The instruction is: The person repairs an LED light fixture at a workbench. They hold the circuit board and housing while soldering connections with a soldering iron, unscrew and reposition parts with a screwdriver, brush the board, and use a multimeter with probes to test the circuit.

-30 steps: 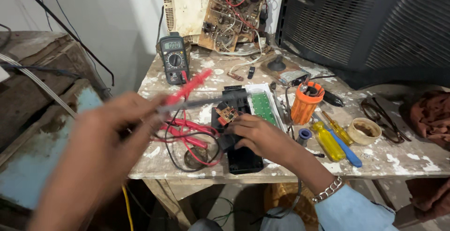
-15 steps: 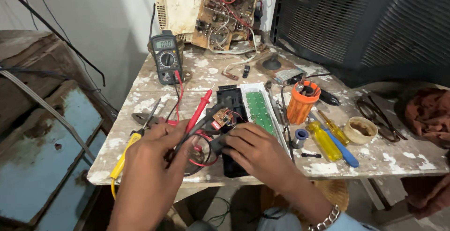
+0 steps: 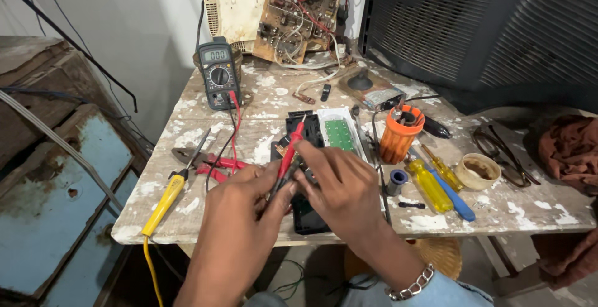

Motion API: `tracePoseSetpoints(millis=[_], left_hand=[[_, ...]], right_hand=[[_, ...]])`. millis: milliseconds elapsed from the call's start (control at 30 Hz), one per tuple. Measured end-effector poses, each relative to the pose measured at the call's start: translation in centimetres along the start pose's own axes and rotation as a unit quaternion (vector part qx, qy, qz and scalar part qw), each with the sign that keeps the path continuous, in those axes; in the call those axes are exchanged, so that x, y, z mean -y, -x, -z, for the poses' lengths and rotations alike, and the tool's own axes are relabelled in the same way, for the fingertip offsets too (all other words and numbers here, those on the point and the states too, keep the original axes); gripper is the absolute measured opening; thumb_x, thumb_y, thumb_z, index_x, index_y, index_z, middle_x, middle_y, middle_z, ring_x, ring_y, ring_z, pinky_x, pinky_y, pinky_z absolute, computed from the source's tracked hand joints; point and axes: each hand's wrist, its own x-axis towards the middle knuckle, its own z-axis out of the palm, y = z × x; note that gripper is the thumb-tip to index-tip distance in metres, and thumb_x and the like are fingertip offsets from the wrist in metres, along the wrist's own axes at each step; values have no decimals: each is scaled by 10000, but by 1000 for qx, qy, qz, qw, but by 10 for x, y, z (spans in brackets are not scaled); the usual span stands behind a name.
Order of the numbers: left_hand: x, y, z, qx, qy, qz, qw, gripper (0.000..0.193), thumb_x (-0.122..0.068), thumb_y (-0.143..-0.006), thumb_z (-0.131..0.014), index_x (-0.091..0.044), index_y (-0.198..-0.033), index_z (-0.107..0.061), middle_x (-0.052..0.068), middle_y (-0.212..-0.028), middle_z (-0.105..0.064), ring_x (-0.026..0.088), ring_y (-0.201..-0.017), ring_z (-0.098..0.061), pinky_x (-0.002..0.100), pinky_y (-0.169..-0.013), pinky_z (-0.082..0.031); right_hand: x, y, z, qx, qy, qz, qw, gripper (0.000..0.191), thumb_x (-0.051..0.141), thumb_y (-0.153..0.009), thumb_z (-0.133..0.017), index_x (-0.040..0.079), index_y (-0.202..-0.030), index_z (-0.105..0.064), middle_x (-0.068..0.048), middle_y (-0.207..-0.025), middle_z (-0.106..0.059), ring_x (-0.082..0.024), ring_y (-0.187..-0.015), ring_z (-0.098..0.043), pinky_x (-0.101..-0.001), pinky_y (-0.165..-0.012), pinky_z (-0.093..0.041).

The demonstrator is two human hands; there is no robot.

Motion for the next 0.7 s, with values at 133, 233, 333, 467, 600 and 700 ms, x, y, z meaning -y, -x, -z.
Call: tracePoseSetpoints(millis=[133, 233, 333, 467, 600, 700], left_hand=[[-5, -2, 0, 30, -32, 34, 998, 288, -177, -873, -766, -19, -1113, -744, 151, -742, -670, 262, -592, -685, 392, -556, -514], [-5, -7, 7, 103, 41, 94, 989, 326, -195, -940, -719, -74, -1243, -728, 85, -895, -726, 200, -606, -757, 331, -561, -576], [1, -16, 28, 80, 64, -47, 994, 260, -149, -965, -677, -54, -1193, -758, 40, -1088, -784, 149, -710, -780, 266, -607, -613], [12, -47, 44, 2, -59, -218, 974, 392, -68, -859, -731, -81, -1251, -726, 126, -1140, -736, 227, -877, -745, 296, -688, -627], [19, -55, 22, -15, -101, -415, 904, 512, -19, -735, -788, -150, -1229, -768, 166, -1247, -695, 320, -1057, -704, 381, -831, -592], [25, -53, 7, -49, -55, -426, 902, 431, 9, -812, -769, -104, -1226, -730, 105, -1193, -700, 276, -1091, -726, 367, -907, -598]], right_hand=[[-6, 2, 3, 5, 50, 90, 995, 536, 50, -773, -778, 43, -1298, -668, -109, -926, -676, -258, -819, -684, -381, -713, -554], [-17, -2, -2, 12, 48, 90, 995, 417, 18, -832, -755, 22, -1245, -693, -80, -875, -655, -236, -779, -674, -384, -680, -541], [-32, -12, -7, -24, 60, 98, 993, 312, -3, -932, -757, 44, -1236, -710, -58, -886, -652, -187, -782, -670, -318, -689, -568], [-44, -16, 9, 0, -18, 55, 998, 343, -89, -863, -711, 13, -1190, -718, -86, -847, -646, -219, -720, -659, -353, -620, -528], [-44, -22, 13, 35, -93, 27, 995, 314, -105, -845, -680, -9, -1143, -687, -117, -895, -641, -265, -759, -669, -380, -658, -530], [-40, -19, 7, 47, -125, 27, 991, 276, -55, -853, -716, -21, -1122, -662, -128, -905, -627, -282, -773, -667, -384, -663, -534]])
